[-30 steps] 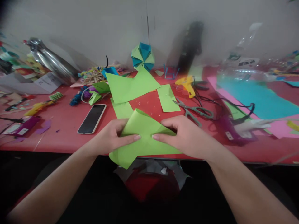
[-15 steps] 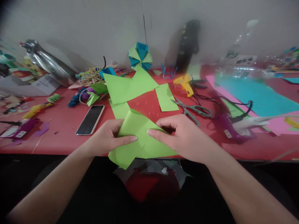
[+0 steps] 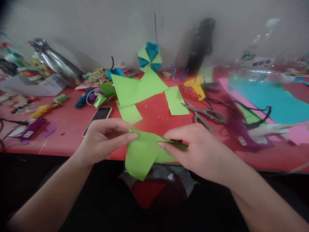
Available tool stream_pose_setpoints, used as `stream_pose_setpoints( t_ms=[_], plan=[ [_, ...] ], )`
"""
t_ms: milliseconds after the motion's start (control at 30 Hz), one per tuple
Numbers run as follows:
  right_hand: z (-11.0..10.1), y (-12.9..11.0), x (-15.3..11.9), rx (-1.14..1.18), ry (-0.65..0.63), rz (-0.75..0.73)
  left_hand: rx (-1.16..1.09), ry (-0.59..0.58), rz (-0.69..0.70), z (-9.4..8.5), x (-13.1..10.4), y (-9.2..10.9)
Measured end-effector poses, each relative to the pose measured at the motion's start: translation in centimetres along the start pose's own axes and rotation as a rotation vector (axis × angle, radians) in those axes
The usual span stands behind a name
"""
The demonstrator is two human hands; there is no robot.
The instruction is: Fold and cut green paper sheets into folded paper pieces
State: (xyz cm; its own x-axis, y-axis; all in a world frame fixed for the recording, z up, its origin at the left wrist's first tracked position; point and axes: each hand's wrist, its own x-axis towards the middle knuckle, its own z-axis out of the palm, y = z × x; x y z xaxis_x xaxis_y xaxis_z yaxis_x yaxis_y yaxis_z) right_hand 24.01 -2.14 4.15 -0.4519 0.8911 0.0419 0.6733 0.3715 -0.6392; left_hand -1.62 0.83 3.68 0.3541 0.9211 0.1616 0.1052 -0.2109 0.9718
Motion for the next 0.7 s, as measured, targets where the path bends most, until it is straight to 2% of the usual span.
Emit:
stream_pose_setpoints(
  t_ms=[300,700],
  plan=[
    [-0.02,0.21,0.15,0.028,-0.016,-0.007,0.138,0.052,0.113,-0.06,-0.30,0.01],
    [-0.10,0.30,0.29,0.058,-0.062,0.038,0.181,0.099,0.082,0.21,-0.13,-0.08]
  ],
)
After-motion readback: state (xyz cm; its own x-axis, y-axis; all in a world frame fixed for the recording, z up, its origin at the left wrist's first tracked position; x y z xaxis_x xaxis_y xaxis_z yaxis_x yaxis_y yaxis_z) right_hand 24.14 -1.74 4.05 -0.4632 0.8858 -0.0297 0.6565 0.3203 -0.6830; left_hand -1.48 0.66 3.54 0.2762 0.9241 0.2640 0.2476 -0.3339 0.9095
